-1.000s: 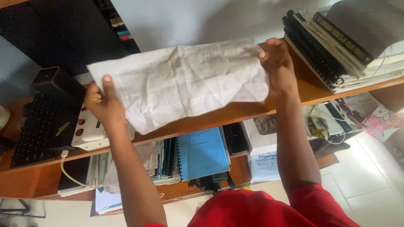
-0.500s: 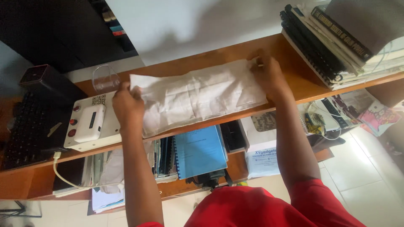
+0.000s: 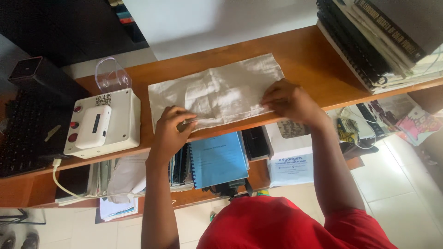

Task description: The person is wiping a wooden shelf with a cloth and then proceeds to fold the cloth.

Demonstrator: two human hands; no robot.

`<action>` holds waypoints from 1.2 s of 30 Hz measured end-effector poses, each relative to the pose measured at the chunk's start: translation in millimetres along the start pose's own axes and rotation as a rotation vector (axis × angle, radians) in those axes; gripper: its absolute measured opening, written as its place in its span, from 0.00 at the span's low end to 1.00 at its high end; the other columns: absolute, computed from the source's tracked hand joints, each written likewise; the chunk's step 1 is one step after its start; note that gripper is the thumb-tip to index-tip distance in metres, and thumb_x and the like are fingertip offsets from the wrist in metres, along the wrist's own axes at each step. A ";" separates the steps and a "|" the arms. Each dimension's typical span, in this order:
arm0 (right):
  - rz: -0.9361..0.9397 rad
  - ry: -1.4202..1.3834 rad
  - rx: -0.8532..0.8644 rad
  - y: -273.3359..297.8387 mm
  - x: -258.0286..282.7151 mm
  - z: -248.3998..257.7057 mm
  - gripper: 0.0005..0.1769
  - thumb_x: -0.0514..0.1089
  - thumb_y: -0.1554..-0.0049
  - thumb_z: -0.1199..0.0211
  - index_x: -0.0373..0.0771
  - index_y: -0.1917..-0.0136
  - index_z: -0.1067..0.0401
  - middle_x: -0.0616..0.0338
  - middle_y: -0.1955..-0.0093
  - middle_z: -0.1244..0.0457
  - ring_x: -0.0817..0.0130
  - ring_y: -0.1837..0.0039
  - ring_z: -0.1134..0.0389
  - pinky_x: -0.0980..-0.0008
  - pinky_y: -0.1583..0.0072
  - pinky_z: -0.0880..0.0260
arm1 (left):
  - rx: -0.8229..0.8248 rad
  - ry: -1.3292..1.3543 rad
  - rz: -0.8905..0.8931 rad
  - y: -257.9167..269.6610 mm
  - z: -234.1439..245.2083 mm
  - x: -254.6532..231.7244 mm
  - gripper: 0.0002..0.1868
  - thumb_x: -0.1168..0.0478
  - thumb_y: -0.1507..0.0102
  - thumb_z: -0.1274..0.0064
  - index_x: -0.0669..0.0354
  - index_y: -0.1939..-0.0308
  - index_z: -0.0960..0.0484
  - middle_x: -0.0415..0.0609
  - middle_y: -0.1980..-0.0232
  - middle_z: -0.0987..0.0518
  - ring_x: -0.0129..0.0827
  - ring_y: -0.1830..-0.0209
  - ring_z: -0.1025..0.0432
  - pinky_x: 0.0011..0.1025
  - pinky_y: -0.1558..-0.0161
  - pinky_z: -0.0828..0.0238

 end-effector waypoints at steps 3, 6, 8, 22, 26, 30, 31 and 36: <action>-0.330 -0.141 0.005 0.6 -17.2 0.7 0.08 0.35 0.46 0.32 0.39 0.52 0.20 0.59 0.49 0.31 0.64 0.50 0.28 0.69 0.51 0.24 | -0.142 -0.176 -0.144 2.1 12.6 -16.3 0.06 0.67 0.40 0.37 0.59 0.59 0.12 0.48 0.51 0.20 0.44 0.48 0.27 0.38 0.46 0.28; -0.307 -0.068 -0.078 -0.5 -24.8 8.3 0.08 0.31 0.44 0.34 0.37 0.51 0.22 0.56 0.51 0.32 0.64 0.51 0.28 0.67 0.49 0.27 | -0.139 -0.137 -0.002 3.1 22.9 -0.1 0.10 0.71 0.39 0.43 0.59 0.56 0.13 0.48 0.50 0.22 0.41 0.48 0.26 0.36 0.48 0.28; -0.268 -0.048 -0.139 -1.6 -23.0 15.7 0.06 0.31 0.42 0.34 0.37 0.51 0.22 0.57 0.51 0.31 0.65 0.50 0.29 0.67 0.48 0.27 | -0.191 -0.121 -0.004 5.8 35.0 -5.2 0.09 0.70 0.38 0.44 0.59 0.56 0.14 0.49 0.51 0.23 0.40 0.49 0.26 0.35 0.47 0.29; -0.183 -0.077 0.017 20.5 -9.0 16.5 0.07 0.42 0.51 0.26 0.39 0.58 0.20 0.58 0.54 0.31 0.67 0.50 0.32 0.68 0.52 0.29 | 0.061 -0.125 -0.018 27.0 47.6 -26.1 0.05 0.62 0.42 0.41 0.60 0.64 0.14 0.46 0.66 0.18 0.33 0.67 0.24 0.34 0.60 0.29; -0.424 -0.127 -0.084 -7.3 -17.7 -1.0 0.08 0.45 0.41 0.31 0.38 0.55 0.20 0.55 0.53 0.29 0.67 0.53 0.27 0.68 0.52 0.25 | -0.134 -0.116 0.208 -1.7 30.8 -10.1 0.13 0.54 0.33 0.43 0.60 0.60 0.12 0.52 0.70 0.18 0.39 0.71 0.25 0.36 0.64 0.30; -0.184 0.038 -0.148 -73.6 19.3 -58.9 0.11 0.38 0.42 0.36 0.31 0.47 0.22 0.46 0.45 0.30 0.53 0.42 0.29 0.57 0.40 0.27 | -0.125 -0.300 0.123 -55.1 -48.6 5.5 0.18 0.64 0.45 0.44 0.63 0.51 0.15 0.59 0.52 0.17 0.51 0.47 0.24 0.44 0.44 0.27; -0.190 0.042 -0.149 -75.5 4.9 -81.3 0.11 0.38 0.42 0.36 0.31 0.47 0.22 0.46 0.45 0.30 0.53 0.42 0.29 0.57 0.40 0.27 | -0.121 -0.296 0.120 -60.0 -62.0 8.6 0.18 0.64 0.45 0.44 0.63 0.51 0.15 0.59 0.52 0.17 0.51 0.47 0.24 0.44 0.44 0.27; -0.169 0.462 0.092 -63.9 -54.5 -148.8 0.37 0.59 0.31 0.55 0.29 0.21 0.44 0.39 0.17 0.51 0.46 0.16 0.56 0.49 0.22 0.58 | 0.084 -0.634 0.241 -61.4 -92.6 38.4 0.29 0.45 0.27 0.61 0.51 0.24 0.36 0.57 0.18 0.44 0.54 0.19 0.53 0.67 0.30 0.59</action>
Point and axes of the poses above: each hand's wrist, its own y-axis away from the middle knuckle, its own z-axis out of the back of the hand, x = y × z, the point moved 8 cm from there along -y, towards the middle knuckle
